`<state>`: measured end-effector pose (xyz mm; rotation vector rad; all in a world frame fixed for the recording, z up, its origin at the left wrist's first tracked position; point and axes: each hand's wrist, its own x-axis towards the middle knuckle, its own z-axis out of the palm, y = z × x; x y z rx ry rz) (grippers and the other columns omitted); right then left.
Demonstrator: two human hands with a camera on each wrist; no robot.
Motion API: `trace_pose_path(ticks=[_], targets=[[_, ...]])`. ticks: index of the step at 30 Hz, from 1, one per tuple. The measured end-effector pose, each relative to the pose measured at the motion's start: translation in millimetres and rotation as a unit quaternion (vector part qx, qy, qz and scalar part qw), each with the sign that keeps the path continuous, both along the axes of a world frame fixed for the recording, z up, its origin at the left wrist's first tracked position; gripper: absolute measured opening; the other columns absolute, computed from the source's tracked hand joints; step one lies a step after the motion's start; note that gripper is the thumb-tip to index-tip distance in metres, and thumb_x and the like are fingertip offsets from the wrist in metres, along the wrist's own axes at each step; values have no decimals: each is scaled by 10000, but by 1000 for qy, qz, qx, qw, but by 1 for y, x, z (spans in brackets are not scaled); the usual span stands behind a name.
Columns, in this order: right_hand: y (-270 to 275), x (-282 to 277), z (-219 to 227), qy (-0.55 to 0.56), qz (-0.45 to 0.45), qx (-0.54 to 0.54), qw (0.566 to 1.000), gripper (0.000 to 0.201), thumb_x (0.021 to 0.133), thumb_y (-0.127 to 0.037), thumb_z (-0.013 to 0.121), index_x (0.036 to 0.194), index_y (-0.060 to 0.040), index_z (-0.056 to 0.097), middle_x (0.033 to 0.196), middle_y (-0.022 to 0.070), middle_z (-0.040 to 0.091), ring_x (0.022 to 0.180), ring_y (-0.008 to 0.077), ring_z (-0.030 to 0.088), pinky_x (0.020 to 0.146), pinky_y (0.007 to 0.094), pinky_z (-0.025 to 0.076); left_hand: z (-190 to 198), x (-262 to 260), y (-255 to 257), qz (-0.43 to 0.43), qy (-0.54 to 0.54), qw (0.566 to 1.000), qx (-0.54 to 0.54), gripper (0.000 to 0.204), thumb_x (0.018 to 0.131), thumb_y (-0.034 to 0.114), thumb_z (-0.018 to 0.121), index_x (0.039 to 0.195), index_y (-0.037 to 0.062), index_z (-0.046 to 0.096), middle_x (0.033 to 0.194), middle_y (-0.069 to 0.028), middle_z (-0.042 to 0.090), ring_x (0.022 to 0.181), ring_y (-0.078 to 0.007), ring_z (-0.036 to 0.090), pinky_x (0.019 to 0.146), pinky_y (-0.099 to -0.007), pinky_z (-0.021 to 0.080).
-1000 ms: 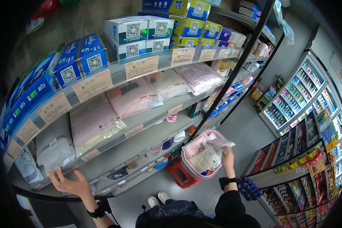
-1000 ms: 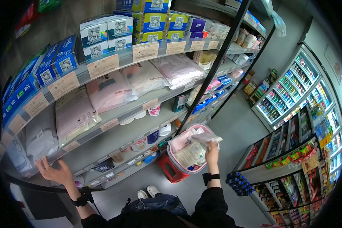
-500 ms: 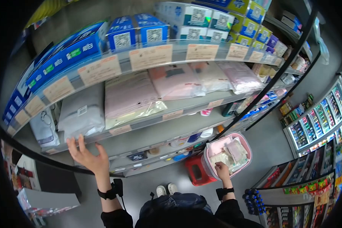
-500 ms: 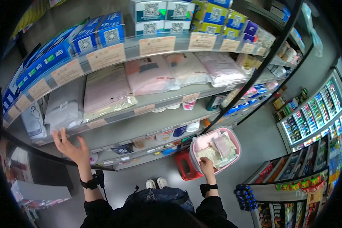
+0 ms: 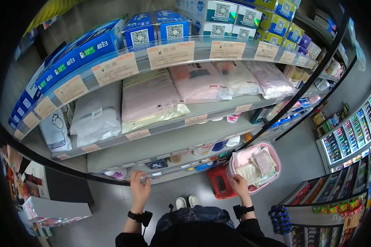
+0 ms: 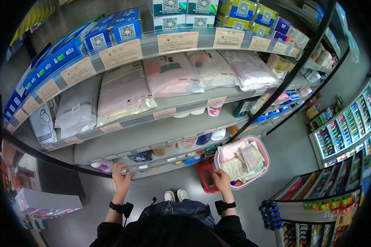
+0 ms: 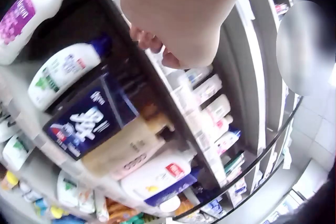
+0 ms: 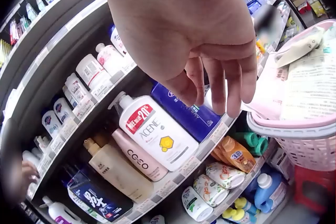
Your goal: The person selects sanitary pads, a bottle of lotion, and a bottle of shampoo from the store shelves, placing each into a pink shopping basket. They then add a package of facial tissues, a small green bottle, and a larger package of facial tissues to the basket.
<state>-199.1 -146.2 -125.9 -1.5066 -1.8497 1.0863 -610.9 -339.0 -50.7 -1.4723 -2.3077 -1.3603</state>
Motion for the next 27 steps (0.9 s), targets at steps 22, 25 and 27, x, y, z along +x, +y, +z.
trace_pose_path(ticks=[22,25,27], targets=[[-35,-17,24,44,8,-61,997,222,871,-93,614,1056,26,643,886,175,696,798,244,688,719,329,521,-82,-54,48,-72,-136,979,-137,660,607,84,838,1199,0,556,1127,-215,641,1073,-387,594,956,-391,449],[-34,-42,40,11,90,-28,996,250,861,-90,614,1082,22,636,907,184,690,831,283,687,758,355,527,-72,-33,40,-32,-167,973,-154,581,600,19,796,1115,16,526,1116,-209,625,1061,-405,594,930,-407,466],[-34,-61,45,14,141,-10,990,325,856,-93,638,1167,-8,599,978,179,682,874,289,682,795,353,530,-67,-24,32,-46,-148,977,-145,573,593,0,790,1100,19,523,1121,-206,625,1068,-401,595,933,-411,467]])
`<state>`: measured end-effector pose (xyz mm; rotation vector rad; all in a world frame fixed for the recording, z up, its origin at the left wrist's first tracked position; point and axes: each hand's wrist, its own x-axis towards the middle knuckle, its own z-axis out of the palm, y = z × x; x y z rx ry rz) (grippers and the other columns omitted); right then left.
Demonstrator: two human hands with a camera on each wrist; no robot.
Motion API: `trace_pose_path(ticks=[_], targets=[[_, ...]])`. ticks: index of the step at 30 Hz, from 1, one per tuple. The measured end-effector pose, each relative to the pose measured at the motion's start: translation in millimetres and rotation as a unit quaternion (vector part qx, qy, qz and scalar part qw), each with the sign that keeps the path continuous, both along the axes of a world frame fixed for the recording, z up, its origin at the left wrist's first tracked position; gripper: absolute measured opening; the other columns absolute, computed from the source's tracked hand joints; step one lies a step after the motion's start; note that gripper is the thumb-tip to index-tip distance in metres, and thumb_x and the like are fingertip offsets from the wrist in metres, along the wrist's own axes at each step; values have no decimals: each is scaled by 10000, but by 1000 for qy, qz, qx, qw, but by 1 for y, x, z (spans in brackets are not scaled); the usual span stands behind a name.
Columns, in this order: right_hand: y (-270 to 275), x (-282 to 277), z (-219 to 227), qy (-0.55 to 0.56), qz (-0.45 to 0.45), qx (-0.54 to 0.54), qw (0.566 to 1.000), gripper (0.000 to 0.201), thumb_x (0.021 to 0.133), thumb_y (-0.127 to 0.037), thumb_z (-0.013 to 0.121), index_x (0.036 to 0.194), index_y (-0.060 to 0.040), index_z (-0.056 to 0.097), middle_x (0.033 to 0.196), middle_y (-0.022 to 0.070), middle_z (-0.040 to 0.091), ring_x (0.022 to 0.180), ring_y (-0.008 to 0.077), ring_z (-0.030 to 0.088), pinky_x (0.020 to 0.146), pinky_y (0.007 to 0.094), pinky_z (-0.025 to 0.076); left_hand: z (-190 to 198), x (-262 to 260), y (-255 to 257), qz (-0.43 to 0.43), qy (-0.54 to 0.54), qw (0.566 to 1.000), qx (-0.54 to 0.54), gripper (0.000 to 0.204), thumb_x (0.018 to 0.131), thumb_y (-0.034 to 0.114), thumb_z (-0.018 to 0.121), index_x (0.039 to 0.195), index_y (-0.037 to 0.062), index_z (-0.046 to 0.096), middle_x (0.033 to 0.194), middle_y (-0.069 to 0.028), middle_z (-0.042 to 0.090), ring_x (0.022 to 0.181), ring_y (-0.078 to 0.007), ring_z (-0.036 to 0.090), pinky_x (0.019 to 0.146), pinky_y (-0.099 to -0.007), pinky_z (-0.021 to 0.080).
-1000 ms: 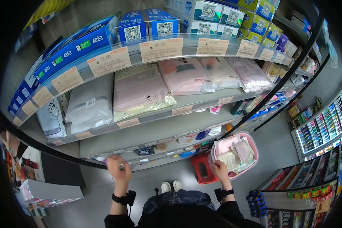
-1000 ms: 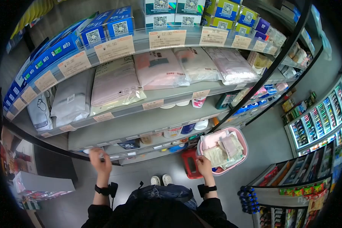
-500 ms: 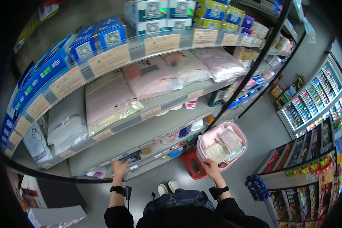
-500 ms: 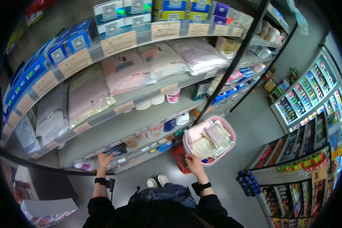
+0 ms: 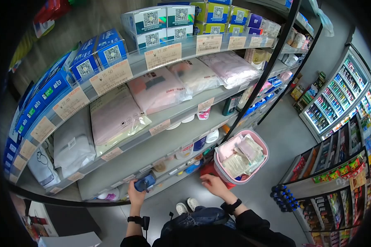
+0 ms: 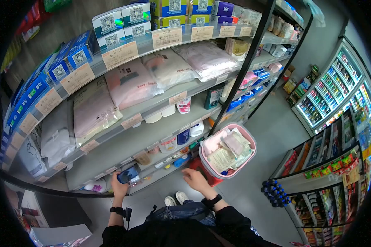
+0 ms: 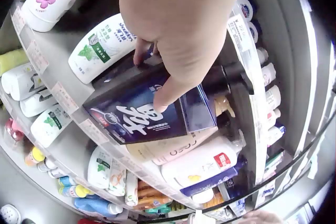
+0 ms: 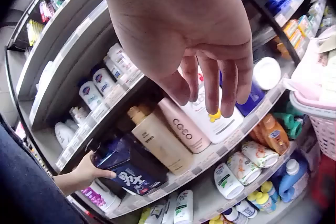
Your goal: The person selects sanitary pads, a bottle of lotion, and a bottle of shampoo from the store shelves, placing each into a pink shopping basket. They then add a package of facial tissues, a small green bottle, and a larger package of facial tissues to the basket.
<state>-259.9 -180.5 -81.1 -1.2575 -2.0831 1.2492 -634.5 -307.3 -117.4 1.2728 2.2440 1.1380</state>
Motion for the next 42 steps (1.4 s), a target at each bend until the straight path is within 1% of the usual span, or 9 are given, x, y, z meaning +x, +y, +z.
trace_pose_path(ticks=[7,10,15,22,28,35,37,39,42], targets=[[-5,-67,43,53,204,137,968,785,745,-137,773,1421,-67,378,1359,188,502,1168,357,554,987,412,452,38,43,-15,-69,65,993,77,563,580,-1,815,1058,17,520,1122,-186,637,1052,-340,632,918,-388,496],[-6,-78,61,83,227,156,958,871,680,-167,828,1414,-58,371,1354,186,498,1199,372,520,1021,425,413,66,62,-18,-111,-143,980,84,591,584,40,867,1062,16,519,1091,-159,649,1015,-227,650,905,-344,514],[-7,-63,65,76,245,30,966,787,645,-232,869,1282,-41,449,1160,194,595,1069,356,599,904,419,464,108,98,-4,-210,-221,949,78,655,615,92,893,1127,24,490,1126,-135,624,1051,-219,624,911,-350,499],[-3,16,-1,67,-76,-4,995,765,619,-284,903,1198,38,519,1026,161,640,956,233,627,862,330,485,121,86,11,-168,-260,949,64,550,792,40,739,1276,43,477,1156,-106,603,1096,-178,574,898,-331,457],[45,92,-26,113,-428,-72,894,627,592,-158,892,1103,18,575,999,125,667,876,192,650,781,341,546,49,35,-48,-127,-212,969,-2,263,824,76,721,1053,9,610,839,-60,664,814,-129,636,742,-274,488],[114,166,-95,186,-567,-120,794,799,694,-194,844,1249,96,346,1119,223,594,924,269,652,796,362,555,22,26,-100,-81,-186,976,-78,262,822,43,691,1061,-2,596,925,-74,663,851,-135,632,729,-288,527],[125,187,-165,109,-588,-75,798,609,713,-149,820,1167,90,493,1031,179,645,919,265,663,786,361,554,13,25,-108,-47,-206,975,-74,231,814,44,700,1019,3,603,885,-56,663,808,-125,626,711,-272,516],[118,194,-205,215,-518,-92,823,474,708,-100,800,1102,51,585,957,134,668,873,262,663,751,365,553,24,33,-115,-32,-200,978,-50,248,869,96,672,1094,7,616,910,-77,675,826,-153,637,713,-283,514],[111,198,-234,-80,-506,-2,859,320,760,-163,693,1000,44,647,950,205,682,886,362,661,736,421,537,43,36,-124,-11,-191,981,-43,265,921,140,645,1148,6,626,931,-90,684,852,-179,642,725,-296,511]])
